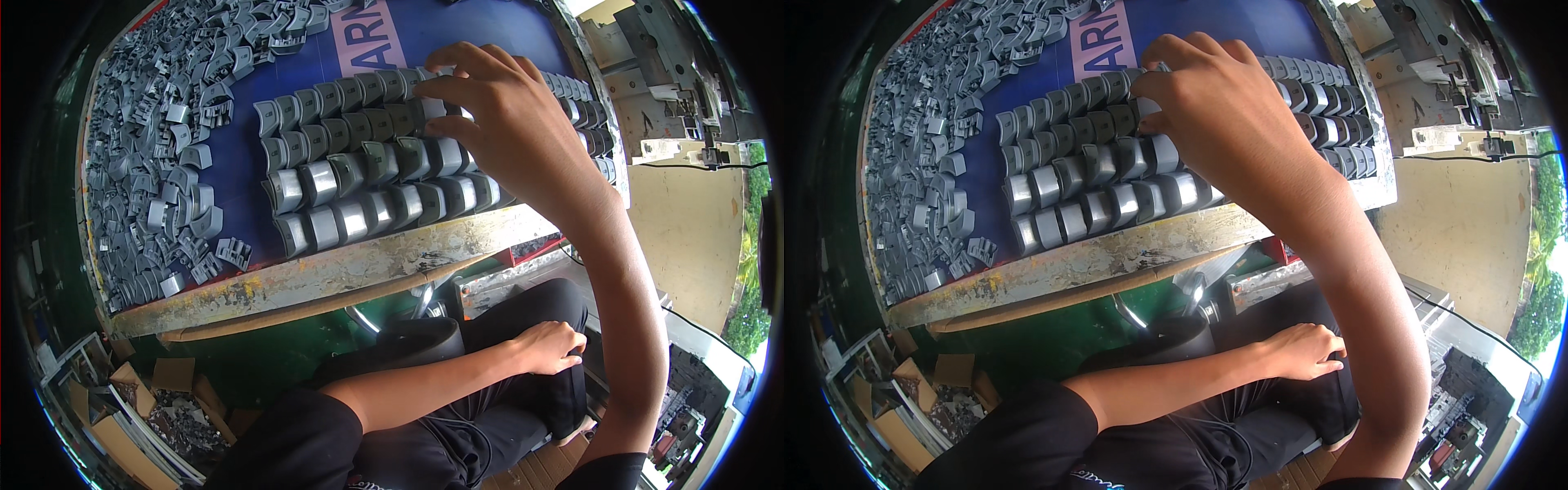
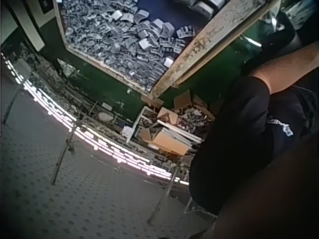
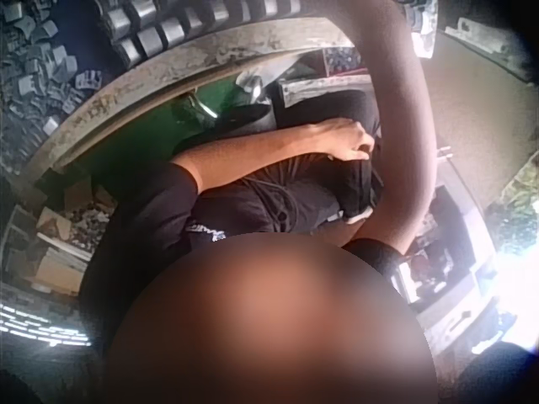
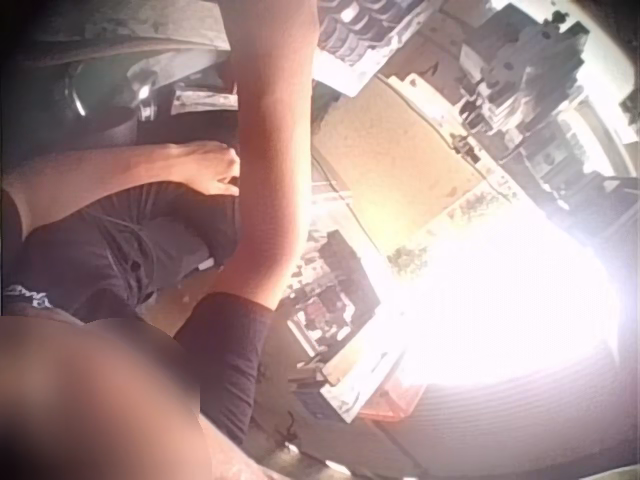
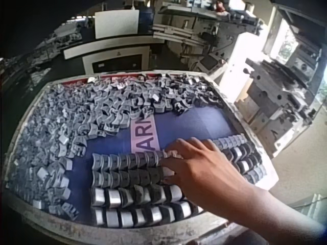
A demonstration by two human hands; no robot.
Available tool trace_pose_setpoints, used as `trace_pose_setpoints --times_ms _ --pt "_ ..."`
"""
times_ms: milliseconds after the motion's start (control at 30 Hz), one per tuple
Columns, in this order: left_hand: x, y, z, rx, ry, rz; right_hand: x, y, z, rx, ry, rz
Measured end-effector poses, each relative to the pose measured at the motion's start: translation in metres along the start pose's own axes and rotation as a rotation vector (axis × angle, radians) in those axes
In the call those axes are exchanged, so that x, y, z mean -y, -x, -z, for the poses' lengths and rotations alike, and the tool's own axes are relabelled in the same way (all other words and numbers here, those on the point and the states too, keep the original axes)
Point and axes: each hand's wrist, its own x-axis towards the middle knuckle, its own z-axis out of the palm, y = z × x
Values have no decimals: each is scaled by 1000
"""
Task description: Manually assemble small plastic and metal components using a pad printing machine.
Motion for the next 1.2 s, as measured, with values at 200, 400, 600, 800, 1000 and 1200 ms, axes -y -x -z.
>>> trace_pose_setpoints --times_ms 200,400,600,800,1000,1200 --pt "-1 0 1 -1 -8 -10 -3 1 2 31 -25 -41" --pt "0 0 0 -3 -4 -4 -5 3 5 23 32 -32" --pt "0 0 1 5 -16 5 -4 3 4 -7 10 -59" --pt "-1 -1 1 6 -21 -4 -3 8 -2 -30 -126 -159" --pt "1 -1 -1 0 -14 -2 -6 12 3 -27 -81 -151" --pt "1 -1 -1 -7 -18 -16 -1 6 16 94 -88 -209"
